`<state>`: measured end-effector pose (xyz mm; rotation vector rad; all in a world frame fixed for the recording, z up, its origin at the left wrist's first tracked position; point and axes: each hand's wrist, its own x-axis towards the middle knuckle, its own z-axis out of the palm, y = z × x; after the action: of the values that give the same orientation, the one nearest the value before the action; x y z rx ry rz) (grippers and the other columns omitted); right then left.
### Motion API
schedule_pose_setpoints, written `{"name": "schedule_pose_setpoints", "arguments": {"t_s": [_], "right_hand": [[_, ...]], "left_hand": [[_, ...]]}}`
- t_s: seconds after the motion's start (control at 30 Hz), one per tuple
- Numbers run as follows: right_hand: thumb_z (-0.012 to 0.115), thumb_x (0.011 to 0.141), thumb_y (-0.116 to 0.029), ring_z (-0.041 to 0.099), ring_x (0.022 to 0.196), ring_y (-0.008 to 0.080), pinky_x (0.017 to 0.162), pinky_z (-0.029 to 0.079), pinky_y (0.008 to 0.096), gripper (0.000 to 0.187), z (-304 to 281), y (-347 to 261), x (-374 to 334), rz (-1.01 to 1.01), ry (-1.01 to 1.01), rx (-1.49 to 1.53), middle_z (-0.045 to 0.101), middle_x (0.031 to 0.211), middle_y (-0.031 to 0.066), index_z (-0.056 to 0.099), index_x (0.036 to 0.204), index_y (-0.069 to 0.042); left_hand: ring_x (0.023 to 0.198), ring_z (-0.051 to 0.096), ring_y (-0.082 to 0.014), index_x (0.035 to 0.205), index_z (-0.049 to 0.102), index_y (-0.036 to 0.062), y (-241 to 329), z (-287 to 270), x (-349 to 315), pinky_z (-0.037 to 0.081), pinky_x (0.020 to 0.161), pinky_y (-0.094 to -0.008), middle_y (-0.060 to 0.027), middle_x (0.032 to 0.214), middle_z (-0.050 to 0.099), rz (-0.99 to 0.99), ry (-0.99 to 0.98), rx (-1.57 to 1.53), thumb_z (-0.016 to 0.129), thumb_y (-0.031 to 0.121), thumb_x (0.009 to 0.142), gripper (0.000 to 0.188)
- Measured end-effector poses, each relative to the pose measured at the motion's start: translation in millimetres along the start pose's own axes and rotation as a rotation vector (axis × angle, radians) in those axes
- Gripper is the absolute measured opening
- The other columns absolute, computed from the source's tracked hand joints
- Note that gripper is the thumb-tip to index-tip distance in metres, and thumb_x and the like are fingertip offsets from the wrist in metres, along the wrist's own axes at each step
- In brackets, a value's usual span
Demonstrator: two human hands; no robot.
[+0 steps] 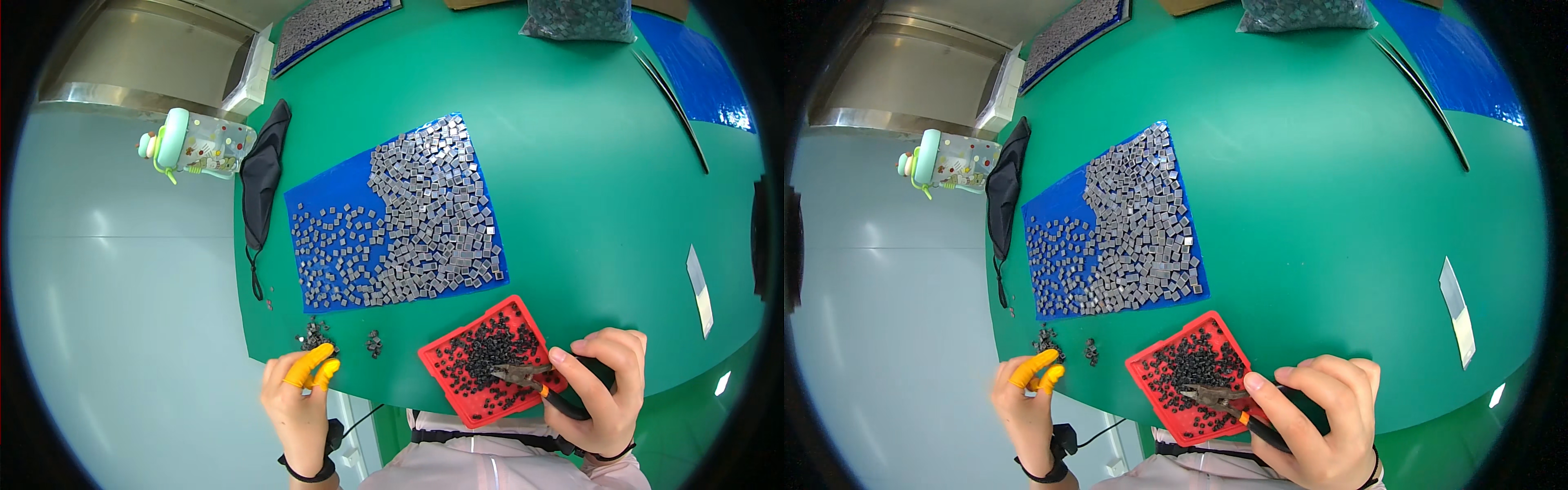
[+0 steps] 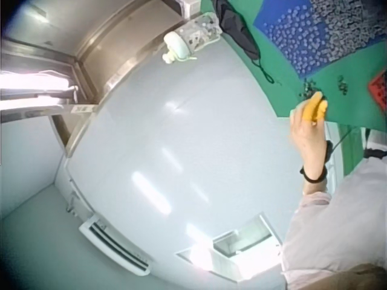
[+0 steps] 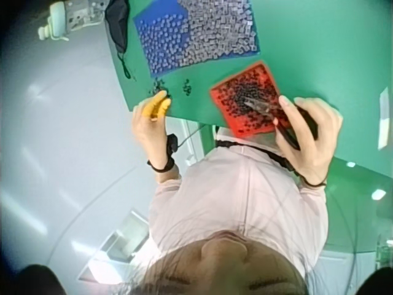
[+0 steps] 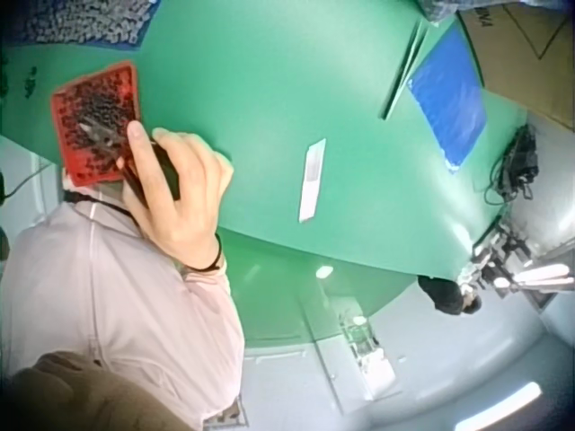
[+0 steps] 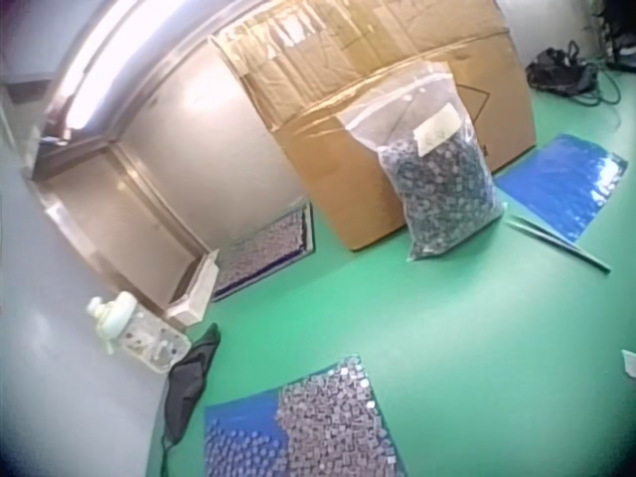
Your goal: The person uses pliers to pick up small black components from a red tray and places them onto a blue mat. They repeat this action continuously, sorting the components into a pile on the mat.
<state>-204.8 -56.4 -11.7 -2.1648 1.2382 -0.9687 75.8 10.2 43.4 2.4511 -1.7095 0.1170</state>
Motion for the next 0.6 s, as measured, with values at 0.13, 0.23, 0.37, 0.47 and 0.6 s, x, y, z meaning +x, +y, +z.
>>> {"name": "schedule_pose_setpoints", "arguments": {"t_s": [0.13, 0.23, 0.37, 0.47, 0.6], "right_hand": [[0.070, 0.045, -0.007, 0.053, 0.082, 0.0283, 0.070, 0.039, 0.0413, 0.057, -13.0, -7.0, -1.3, 0.028, 0.020, -0.066, 0.053, 0.096, 0.0097, 0.066, 0.102, -0.009], [0.070, 0.046, -0.007, 0.053, 0.082, 0.0285, 0.070, 0.039, 0.0410, 0.057, -11.1, -5.5, -1.7, 0.033, 0.013, -0.054, 0.053, 0.096, 0.0097, 0.066, 0.102, -0.009], [0.071, 0.045, -0.007, 0.053, 0.082, 0.0283, 0.070, 0.039, 0.0409, 0.057, -4.6, -3.9, -0.8, 0.029, 0.006, -0.041, 0.053, 0.096, 0.0095, 0.067, 0.102, -0.010], [0.071, 0.045, -0.007, 0.053, 0.082, 0.0280, 0.070, 0.039, 0.0408, 0.057, -4.2, -4.5, -1.6, 0.026, 0.007, -0.051, 0.053, 0.096, 0.0092, 0.067, 0.102, -0.009], [0.071, 0.045, -0.008, 0.054, 0.082, 0.0273, 0.070, 0.039, 0.0403, 0.057, -9.7, -5.6, 1.0, 0.020, 0.017, -0.065, 0.054, 0.097, 0.0089, 0.067, 0.101, -0.009]], "left_hand": [[0.069, 0.060, -0.0211, 0.090, 0.070, 0.0027, 3.1, 17.1, 4.8, 0.049, 0.059, -0.0283, -0.0069, 0.085, 0.063, -0.021, 0.017, -0.156, 0.070, -0.009, 0.066, 0.027], [0.072, 0.063, -0.0228, 0.091, 0.069, 0.0020, 8.1, 20.5, 4.4, 0.051, 0.062, -0.0291, -0.0072, 0.088, 0.064, -0.027, 0.053, -0.139, 0.067, -0.011, 0.066, 0.028], [0.067, 0.060, -0.0142, 0.088, 0.069, -0.0003, 5.6, 23.6, 4.4, 0.049, 0.059, -0.0231, -0.0070, 0.084, 0.064, 0.012, 0.099, -0.111, 0.069, -0.010, 0.071, 0.020], [0.070, 0.061, -0.0133, 0.088, 0.068, -0.0005, 11.7, 21.1, 2.3, 0.049, 0.060, -0.0236, -0.0074, 0.085, 0.064, -0.092, 0.162, -0.301, 0.069, -0.009, 0.072, 0.018], [0.074, 0.063, -0.0160, 0.089, 0.068, -0.0009, 21.5, 17.1, 1.0, 0.050, 0.061, -0.0242, -0.0088, 0.087, 0.066, -0.046, 0.150, -0.574, 0.070, -0.007, 0.073, 0.017]]}}
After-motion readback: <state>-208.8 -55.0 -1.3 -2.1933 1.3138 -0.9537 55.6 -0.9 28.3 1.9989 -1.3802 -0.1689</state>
